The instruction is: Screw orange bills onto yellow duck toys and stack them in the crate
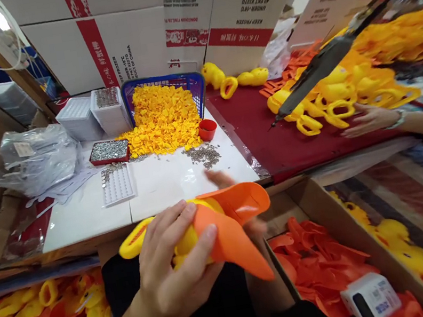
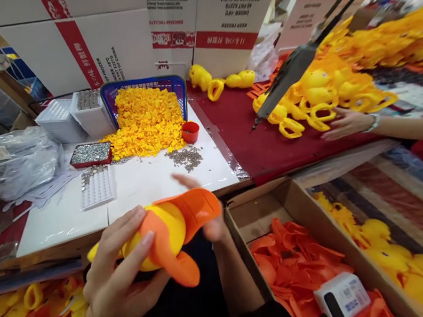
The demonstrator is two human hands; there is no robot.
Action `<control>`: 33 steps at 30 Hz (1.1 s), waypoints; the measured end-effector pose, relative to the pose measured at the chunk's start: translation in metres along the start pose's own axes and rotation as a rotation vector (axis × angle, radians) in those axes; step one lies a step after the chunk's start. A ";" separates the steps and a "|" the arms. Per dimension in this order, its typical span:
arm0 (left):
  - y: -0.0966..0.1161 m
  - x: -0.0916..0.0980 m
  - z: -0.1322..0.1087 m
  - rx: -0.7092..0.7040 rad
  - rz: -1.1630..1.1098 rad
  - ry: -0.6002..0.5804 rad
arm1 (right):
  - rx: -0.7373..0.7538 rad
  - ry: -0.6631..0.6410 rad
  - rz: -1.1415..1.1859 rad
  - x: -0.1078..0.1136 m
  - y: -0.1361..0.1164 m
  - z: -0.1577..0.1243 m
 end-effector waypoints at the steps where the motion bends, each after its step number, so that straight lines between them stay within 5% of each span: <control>1: -0.004 -0.006 0.001 -0.045 0.065 -0.012 | 0.172 0.232 -0.059 0.019 -0.003 0.016; 4: -0.027 -0.040 -0.011 -0.099 0.199 -0.024 | 0.492 0.917 -0.273 0.085 -0.014 0.079; 7: -0.054 -0.086 -0.035 -0.122 0.299 -0.017 | 0.275 1.130 -0.059 0.146 -0.017 0.154; 11: -0.067 -0.140 -0.049 -0.166 0.338 0.030 | -0.026 0.835 0.063 0.177 -0.008 0.218; 15: -0.057 -0.163 -0.037 -0.073 0.351 -0.113 | -0.024 0.617 0.088 0.168 -0.002 0.218; 17: -0.052 -0.154 -0.032 -0.042 0.303 -0.226 | 0.036 0.578 0.098 0.158 -0.006 0.208; 20: -0.060 -0.115 -0.029 0.014 0.169 -0.306 | 0.121 0.447 0.158 0.134 -0.020 0.188; 23: -0.103 -0.064 -0.020 0.244 0.245 -0.288 | 0.054 0.268 0.272 0.103 -0.035 0.167; 25: -0.145 -0.043 -0.007 0.506 0.447 -0.400 | -0.031 0.126 0.320 0.083 -0.043 0.154; 27: -0.182 -0.038 0.009 0.683 0.640 -0.614 | -0.041 -0.046 0.304 0.066 -0.050 0.146; 29: -0.204 -0.047 0.022 0.719 0.688 -0.698 | 0.015 -0.175 0.264 0.053 -0.055 0.139; 33: -0.214 -0.071 0.032 0.703 0.683 -0.739 | 0.091 -0.238 0.312 0.036 -0.068 0.129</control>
Point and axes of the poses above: each hand's wrist, its own z-axis towards the middle knuckle, its own x-axis out of the back of the hand, y = z × x, the point moved 1 cm from there along z, towards the middle knuckle, and after that the axes turned 1 degree about -x, right-handed, at the moved point
